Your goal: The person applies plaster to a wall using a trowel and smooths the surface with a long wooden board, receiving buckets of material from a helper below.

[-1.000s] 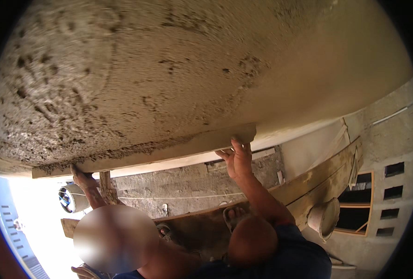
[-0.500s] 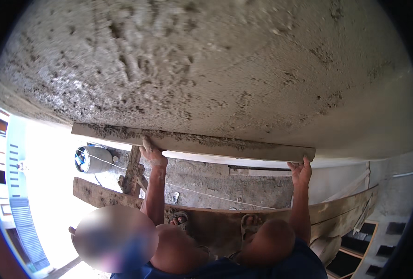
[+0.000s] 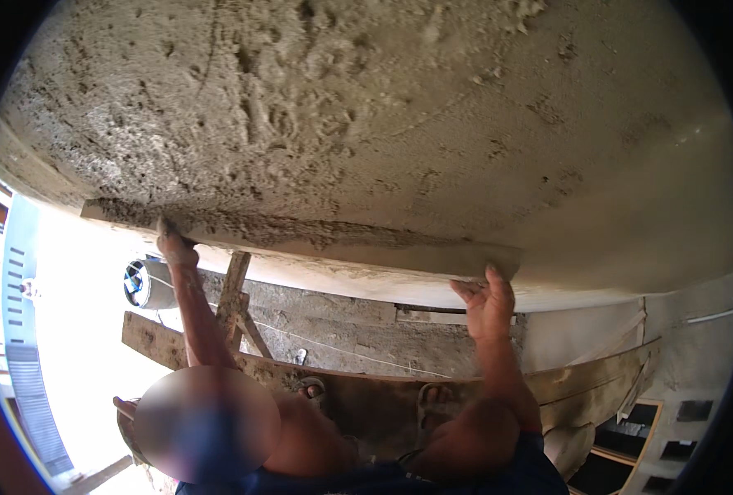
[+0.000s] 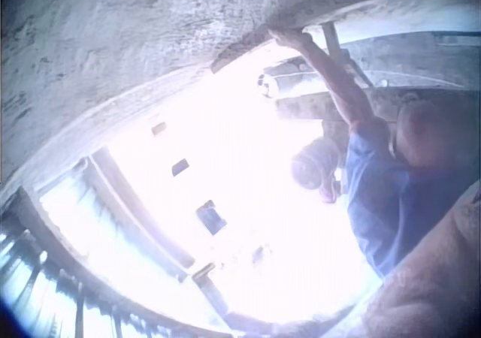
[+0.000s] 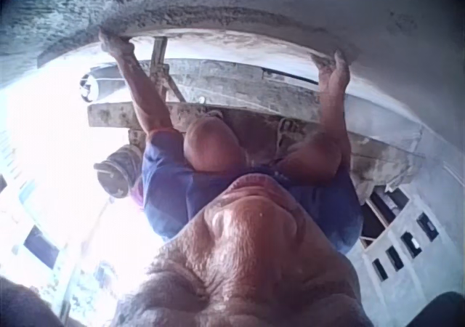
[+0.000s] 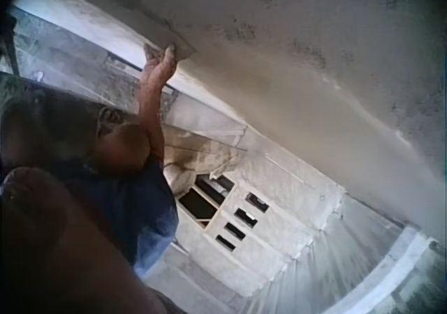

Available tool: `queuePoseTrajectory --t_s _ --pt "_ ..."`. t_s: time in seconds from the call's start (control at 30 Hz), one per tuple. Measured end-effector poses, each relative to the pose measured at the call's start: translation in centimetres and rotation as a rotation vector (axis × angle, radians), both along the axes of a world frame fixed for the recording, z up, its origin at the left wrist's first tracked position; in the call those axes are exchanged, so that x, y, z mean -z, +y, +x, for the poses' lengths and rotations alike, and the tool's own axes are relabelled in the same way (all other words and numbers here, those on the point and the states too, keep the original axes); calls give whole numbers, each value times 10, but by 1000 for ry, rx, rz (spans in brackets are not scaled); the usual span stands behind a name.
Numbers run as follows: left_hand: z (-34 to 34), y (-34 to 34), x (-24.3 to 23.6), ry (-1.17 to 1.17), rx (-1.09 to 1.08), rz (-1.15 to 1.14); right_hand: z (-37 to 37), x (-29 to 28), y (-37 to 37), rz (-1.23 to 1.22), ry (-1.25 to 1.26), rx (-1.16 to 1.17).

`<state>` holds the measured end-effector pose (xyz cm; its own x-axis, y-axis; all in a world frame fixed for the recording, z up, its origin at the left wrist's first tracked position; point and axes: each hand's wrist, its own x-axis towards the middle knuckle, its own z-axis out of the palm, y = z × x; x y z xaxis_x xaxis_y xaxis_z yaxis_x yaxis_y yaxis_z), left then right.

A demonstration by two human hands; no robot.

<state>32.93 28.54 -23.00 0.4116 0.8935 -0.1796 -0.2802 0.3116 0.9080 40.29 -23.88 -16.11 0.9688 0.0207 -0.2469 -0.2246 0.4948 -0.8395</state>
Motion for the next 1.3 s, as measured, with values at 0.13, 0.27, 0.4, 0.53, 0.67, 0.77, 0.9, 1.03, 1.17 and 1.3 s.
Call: queuePoseTrajectory --t_s 0.13,0.27,0.4,0.53,0.67,0.77,0.9,1.03,1.17,1.3 --pt "16 -61 1 17 13 -116 13 16 -60 -96 53 139" --pt "28 -141 32 14 -41 41 29 34 -139 -119 47 270" --pt "29 -179 24 174 -127 289 35 40 -159 -95 8 273" --pt "30 -120 14 42 -192 261 30 22 -120 -111 5 272" --pt "27 -61 -53 -147 -240 -55 14 -32 -40 -110 -31 274" --pt "12 9 -74 -277 -148 13 -5 -68 23 -99 -33 181" --pt "-3 38 -60 89 -127 46 1 -61 9 -41 -99 -129" --pt "6 22 -50 -187 -123 -40 -2 -69 3 -62 -91 -11" --pt "29 -46 -33 74 -169 124 11 -57 -61 -98 -71 79" --pt "17 -132 -41 94 -115 290 26 -26 -135 -115 -1 213"
